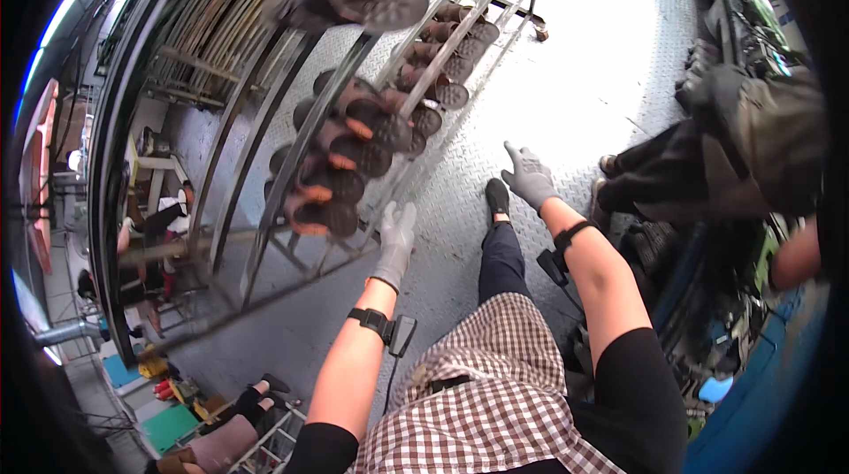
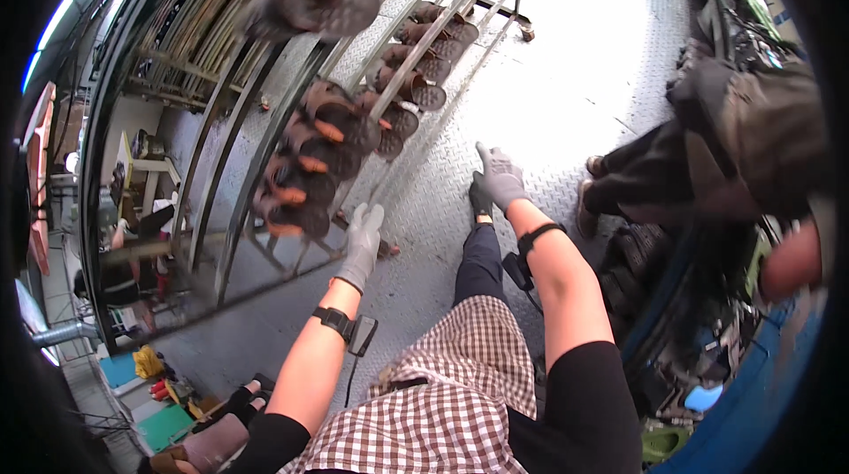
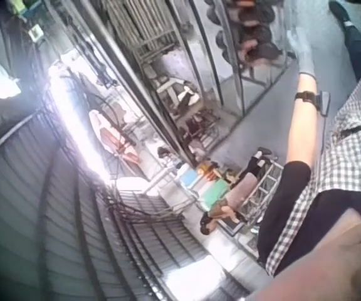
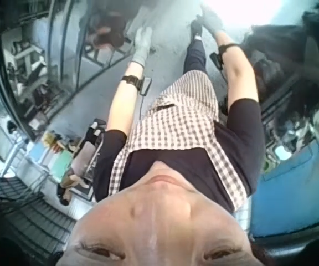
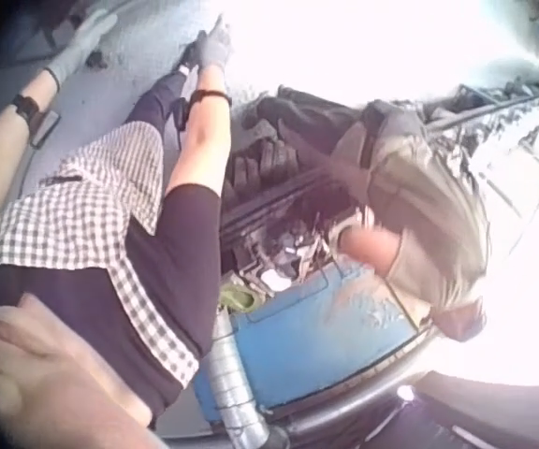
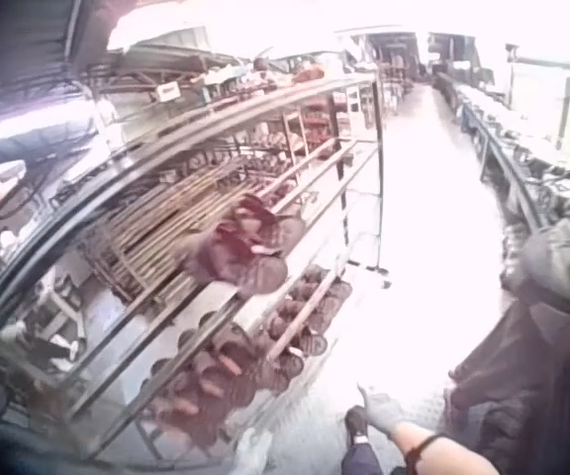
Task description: Operating a sandal molding machine by placing blue insoles into molds and adding the upper straps.
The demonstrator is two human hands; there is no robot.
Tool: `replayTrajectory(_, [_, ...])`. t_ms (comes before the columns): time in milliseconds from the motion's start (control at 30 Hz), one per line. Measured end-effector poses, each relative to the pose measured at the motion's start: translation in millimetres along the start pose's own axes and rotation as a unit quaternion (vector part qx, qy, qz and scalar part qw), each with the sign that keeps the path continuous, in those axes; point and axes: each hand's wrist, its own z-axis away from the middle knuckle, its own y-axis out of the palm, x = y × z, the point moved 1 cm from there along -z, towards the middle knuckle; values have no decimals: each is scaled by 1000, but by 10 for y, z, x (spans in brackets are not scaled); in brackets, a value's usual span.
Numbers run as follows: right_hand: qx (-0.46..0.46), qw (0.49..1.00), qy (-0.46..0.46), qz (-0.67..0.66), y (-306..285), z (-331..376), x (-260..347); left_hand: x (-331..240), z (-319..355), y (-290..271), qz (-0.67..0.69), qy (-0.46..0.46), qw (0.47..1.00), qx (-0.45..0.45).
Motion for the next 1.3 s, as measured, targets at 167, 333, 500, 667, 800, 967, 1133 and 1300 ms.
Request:
replayTrajectory(167, [-30,989,-128,-72,343,-1908,493,-200,-1117,123,-73,61,995,-40])
replayTrajectory(333, [65,987,-148,7,429,-3164,866,-482,-2026,604,-36,-101,974,-200])
replayTrajectory(500, [26,970,-227,-84,1048,-3848,1085,339,-3031,142,-4,0,912,-410])
replayTrajectory(667, [36,969,-218,-111,1401,-3185,1073,540,-2961,-271,-155,7,968,-198])
replayTrajectory(800, [-16,985,-55,-165,1500,-2052,105,155,-2219,652,-131,-59,987,-71])
replayTrajectory(967, [176,947,171,-207,519,-744,10,364,-941,271,-189,-84,972,-113])
replayTrajectory(1133, [-71,923,244,-290,183,1033,-346,547,-77,264,-54,-92,994,25])
replayTrajectory(1300, [-118,825,450,-321,-73,2811,-50,675,-82,-178,-143,62,952,264])
